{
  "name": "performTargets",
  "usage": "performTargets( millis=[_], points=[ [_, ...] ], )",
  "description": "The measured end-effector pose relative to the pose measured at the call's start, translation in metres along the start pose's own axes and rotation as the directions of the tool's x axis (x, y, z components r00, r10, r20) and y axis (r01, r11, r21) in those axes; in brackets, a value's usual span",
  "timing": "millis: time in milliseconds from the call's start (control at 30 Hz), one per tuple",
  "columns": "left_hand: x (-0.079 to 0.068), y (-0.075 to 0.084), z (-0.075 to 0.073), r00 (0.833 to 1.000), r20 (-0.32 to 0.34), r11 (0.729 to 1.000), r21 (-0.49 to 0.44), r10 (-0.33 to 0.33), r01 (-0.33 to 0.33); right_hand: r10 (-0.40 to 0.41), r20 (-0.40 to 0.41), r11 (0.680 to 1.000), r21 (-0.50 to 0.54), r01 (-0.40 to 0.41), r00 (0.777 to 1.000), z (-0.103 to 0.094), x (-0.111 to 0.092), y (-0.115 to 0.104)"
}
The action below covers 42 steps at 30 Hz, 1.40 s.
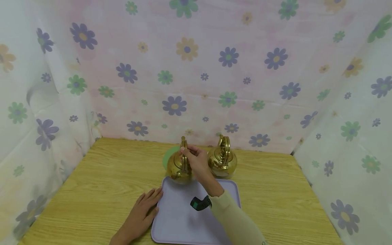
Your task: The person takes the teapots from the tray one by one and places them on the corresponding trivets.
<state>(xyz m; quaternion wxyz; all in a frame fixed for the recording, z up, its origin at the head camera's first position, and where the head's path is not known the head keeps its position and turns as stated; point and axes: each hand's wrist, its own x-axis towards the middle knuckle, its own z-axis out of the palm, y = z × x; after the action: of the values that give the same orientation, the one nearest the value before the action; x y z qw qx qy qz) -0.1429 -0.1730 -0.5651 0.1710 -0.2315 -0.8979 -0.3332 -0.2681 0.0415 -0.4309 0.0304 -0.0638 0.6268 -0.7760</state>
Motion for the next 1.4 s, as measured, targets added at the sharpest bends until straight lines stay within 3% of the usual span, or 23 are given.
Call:
performTargets(
  millis=[633,1400],
  points=[
    [0.0,0.001,-0.001,0.999,0.035,0.999,-0.024,-0.04,0.041,-0.025,-0.009,1.0,0.001,0.025,1.0,0.006,0.014,-0.001],
    [0.0,0.0,0.001,1.0,0.014,1.0,0.0,-0.015,0.015,-0.049,-0.054,0.999,0.004,0.049,0.997,0.011,0.034,0.009]
  ],
)
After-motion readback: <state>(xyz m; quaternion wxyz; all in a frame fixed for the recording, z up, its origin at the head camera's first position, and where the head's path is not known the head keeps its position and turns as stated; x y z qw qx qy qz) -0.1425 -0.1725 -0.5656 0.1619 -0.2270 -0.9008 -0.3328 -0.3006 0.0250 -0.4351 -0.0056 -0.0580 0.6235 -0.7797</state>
